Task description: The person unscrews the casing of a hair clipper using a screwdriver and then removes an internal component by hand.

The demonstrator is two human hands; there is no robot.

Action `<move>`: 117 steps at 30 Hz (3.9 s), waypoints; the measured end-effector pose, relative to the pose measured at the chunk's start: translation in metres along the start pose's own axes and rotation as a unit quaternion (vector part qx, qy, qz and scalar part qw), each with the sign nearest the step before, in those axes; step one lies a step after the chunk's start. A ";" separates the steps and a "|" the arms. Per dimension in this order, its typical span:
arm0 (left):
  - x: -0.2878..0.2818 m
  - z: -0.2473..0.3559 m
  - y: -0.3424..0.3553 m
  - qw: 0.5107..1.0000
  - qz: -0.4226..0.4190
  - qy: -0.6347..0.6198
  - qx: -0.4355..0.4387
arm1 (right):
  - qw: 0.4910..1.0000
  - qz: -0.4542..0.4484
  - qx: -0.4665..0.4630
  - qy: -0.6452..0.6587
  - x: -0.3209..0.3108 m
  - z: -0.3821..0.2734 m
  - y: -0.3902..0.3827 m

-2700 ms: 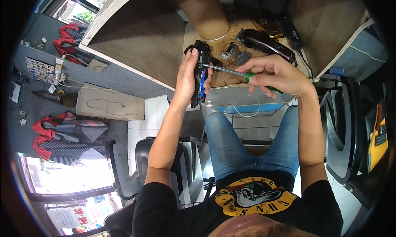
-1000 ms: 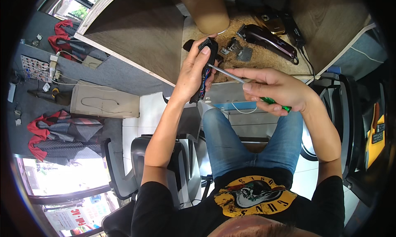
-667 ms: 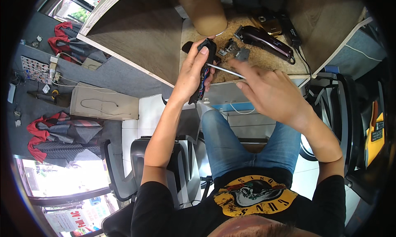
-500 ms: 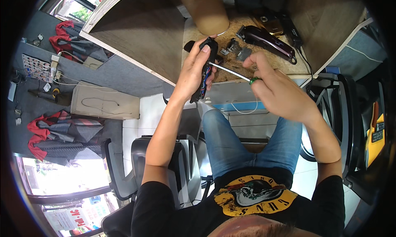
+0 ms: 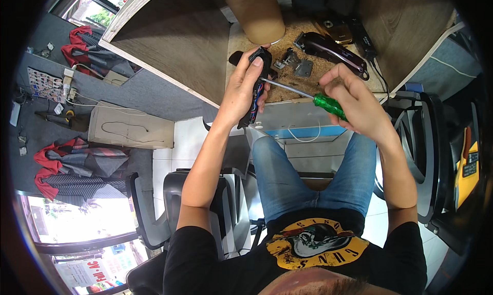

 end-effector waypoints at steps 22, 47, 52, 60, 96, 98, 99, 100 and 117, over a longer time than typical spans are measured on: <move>-0.002 -0.003 0.002 0.999 -0.034 0.014 0.005 | 0.982 0.070 -0.116 -0.135 0.010 -0.001 -0.034; -0.001 -0.005 0.003 0.997 -0.059 0.036 0.029 | 0.968 0.140 -0.157 -0.140 0.012 0.030 -0.037; -0.001 -0.004 0.001 0.997 -0.051 0.046 0.029 | 0.996 0.070 -0.037 -0.037 0.020 0.032 -0.034; 0.000 -0.004 0.002 0.997 -0.047 0.048 0.029 | 0.955 0.130 -0.184 -0.192 0.019 0.026 -0.040; 0.006 0.004 0.002 0.992 -0.024 0.125 0.001 | 0.987 0.057 -0.117 -0.095 0.024 0.053 -0.030; 0.011 0.007 0.006 0.986 -0.028 0.164 -0.016 | 0.989 0.066 -0.085 -0.097 0.016 0.073 -0.027; 0.013 0.008 0.009 0.986 -0.030 0.165 -0.015 | 0.991 0.068 -0.054 -0.099 0.012 0.083 -0.026; 0.016 0.010 0.011 0.984 -0.033 0.177 -0.016 | 0.991 0.071 -0.055 -0.098 0.010 0.086 -0.028; 0.027 0.010 0.022 0.979 -0.052 0.191 -0.051 | 0.988 0.068 -0.063 -0.127 0.011 0.099 -0.031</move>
Point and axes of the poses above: each hand's wrist, its own y-axis towards the middle knuckle, its own x-axis out of the palm, z = x × y, the point moved 6 cm from there along y, towards the middle knuckle, and after that the axes turned 13 degrees about -z, right-handed, at the moved point
